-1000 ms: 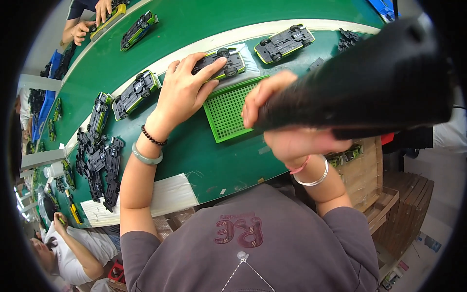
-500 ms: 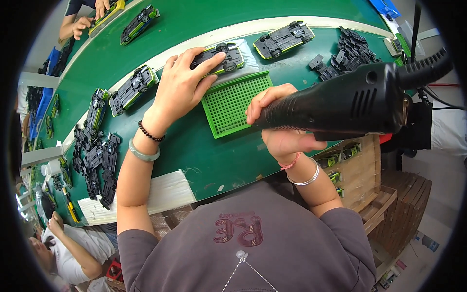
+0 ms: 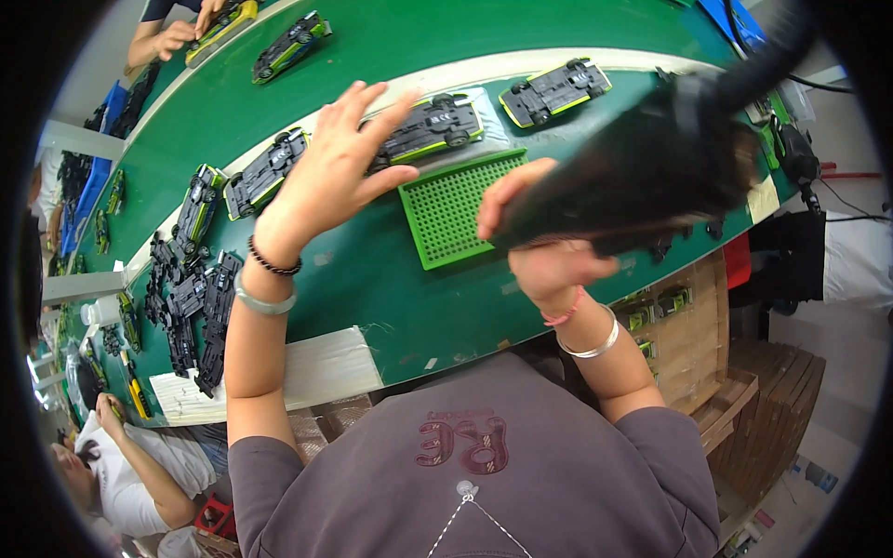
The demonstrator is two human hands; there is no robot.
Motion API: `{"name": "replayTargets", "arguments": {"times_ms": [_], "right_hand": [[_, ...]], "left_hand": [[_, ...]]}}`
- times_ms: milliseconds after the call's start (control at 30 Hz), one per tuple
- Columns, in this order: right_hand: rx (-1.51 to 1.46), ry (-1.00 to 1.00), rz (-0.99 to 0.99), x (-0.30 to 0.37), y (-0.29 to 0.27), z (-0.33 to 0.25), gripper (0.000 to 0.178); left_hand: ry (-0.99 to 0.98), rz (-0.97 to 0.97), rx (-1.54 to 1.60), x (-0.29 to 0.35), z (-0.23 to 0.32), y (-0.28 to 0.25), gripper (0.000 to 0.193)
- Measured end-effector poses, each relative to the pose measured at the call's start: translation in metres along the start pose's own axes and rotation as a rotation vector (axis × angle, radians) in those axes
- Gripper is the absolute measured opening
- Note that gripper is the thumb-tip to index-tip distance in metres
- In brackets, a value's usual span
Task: The person assembles toy cars on a production line by taking car bodies from a conveyor belt, driving screws into their undersides using an electric screwdriver, and placing the cars into a storage tray and onto the belt.
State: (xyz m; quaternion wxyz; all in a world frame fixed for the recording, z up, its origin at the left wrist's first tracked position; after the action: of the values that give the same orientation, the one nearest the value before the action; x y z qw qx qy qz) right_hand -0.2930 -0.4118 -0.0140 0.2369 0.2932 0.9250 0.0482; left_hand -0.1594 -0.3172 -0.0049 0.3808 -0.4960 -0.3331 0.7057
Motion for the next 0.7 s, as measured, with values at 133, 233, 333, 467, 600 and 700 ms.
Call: {"name": "replayTargets", "arguments": {"times_ms": [133,233,333,467,600,700], "right_hand": [[-0.223,-0.201,-0.085,-0.037,0.022,-0.05,0.108],[-0.05,-0.221,-0.105,-0.071,0.052,-0.053,0.107],[-0.173,-0.095,-0.157,-0.094,0.098,-0.016,0.107],[-0.064,-0.037,-0.168,-0.098,0.117,0.023,0.101],[-0.082,-0.008,-0.174,-0.096,0.121,0.038,0.099],[-0.042,-0.02,-0.202,-0.094,0.124,0.044,0.098]], "left_hand": [[-0.178,-0.2,-0.001,0.015,-0.037,-0.026,0.068],[-0.205,-0.253,0.025,0.016,-0.046,-0.021,0.059],[-0.096,-0.154,0.078,0.011,-0.04,-0.018,0.048],[-0.048,-0.066,0.123,0.013,-0.042,-0.023,0.047],[-0.08,-0.066,0.152,0.015,-0.044,-0.024,0.05],[-0.095,-0.078,0.146,0.017,-0.046,-0.023,0.05]]}}
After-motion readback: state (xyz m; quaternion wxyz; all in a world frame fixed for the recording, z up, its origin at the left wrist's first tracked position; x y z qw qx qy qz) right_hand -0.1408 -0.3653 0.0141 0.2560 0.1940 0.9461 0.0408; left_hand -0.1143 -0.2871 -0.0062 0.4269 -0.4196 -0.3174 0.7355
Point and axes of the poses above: each hand's wrist, its own x-axis away from the middle knuckle, its own y-axis out of the palm, z = x × y, the point moved 10 cm from there along -x, towards the middle knuckle, and after that the axes turned 5 degrees about x, right-handed, at the moved point
